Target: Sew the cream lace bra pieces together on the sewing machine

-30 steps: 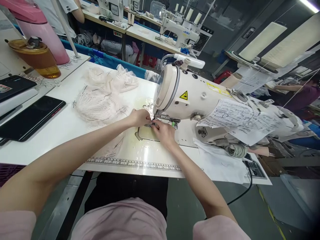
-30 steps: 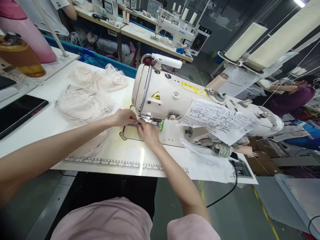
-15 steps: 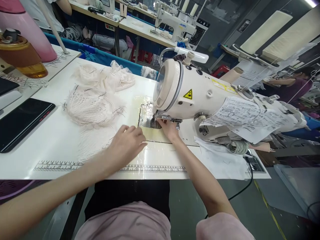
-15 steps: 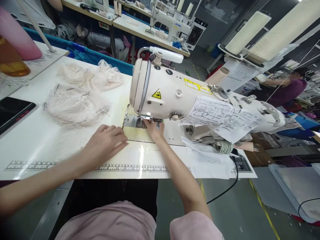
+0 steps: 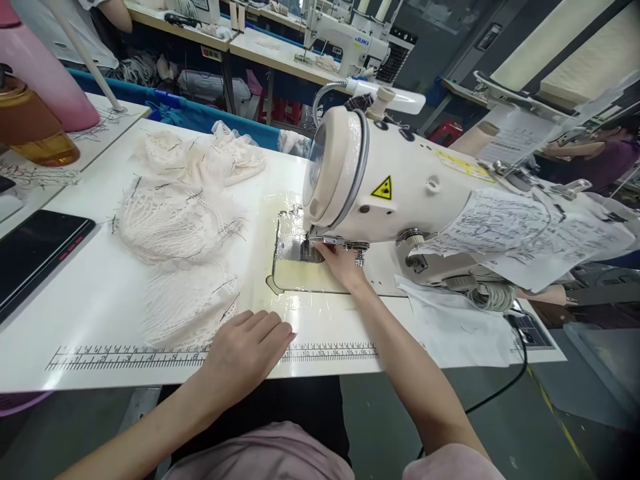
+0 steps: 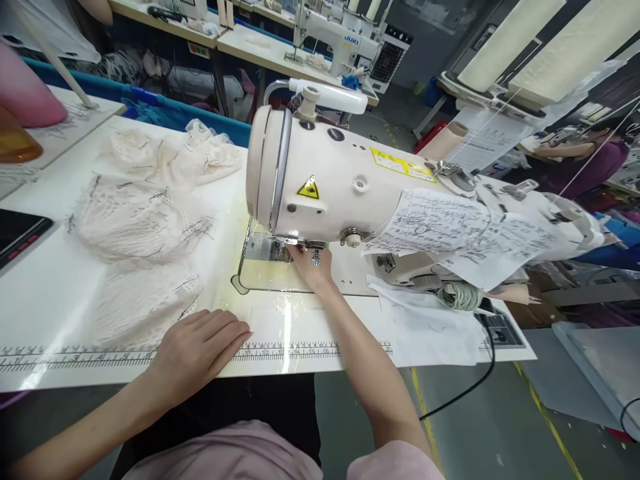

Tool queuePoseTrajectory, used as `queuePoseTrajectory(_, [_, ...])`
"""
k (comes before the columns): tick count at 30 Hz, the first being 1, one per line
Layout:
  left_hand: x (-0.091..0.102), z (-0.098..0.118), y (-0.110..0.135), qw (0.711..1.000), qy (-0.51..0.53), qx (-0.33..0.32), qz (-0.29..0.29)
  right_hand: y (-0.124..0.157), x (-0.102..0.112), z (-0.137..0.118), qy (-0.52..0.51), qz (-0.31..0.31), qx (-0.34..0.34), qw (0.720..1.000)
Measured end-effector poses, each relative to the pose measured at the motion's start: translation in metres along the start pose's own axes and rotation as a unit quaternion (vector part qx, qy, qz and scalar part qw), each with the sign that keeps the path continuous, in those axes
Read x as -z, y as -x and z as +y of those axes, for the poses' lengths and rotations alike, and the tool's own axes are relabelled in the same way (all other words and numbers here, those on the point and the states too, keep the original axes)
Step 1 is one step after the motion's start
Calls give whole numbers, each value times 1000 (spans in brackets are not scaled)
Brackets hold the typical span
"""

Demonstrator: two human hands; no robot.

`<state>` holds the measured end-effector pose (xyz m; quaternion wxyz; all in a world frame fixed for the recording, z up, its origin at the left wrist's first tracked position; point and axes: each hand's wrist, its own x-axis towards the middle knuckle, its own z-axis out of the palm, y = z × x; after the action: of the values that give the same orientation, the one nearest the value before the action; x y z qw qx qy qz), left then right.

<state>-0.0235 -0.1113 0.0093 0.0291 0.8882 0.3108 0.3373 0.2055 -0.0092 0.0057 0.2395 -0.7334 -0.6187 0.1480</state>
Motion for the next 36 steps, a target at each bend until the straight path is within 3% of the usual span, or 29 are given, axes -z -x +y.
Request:
queuePoseTrajectory(7, [3,2,-3,999,18,30,-20,-2,0,0,4,19,41,999])
queuePoseTrajectory(22, [6,1,-3,996,21,55,-60,-4,-8,6,18,25,43,999])
queuePoseTrajectory(32, [6,7,-3,999,-23,-5,-36,-5,-8,6,-1,30,32,999])
queuePoseTrajectory(36, [18,10,-8,997,-29,-15,-67,-1,-2,1,-28,31,29,999])
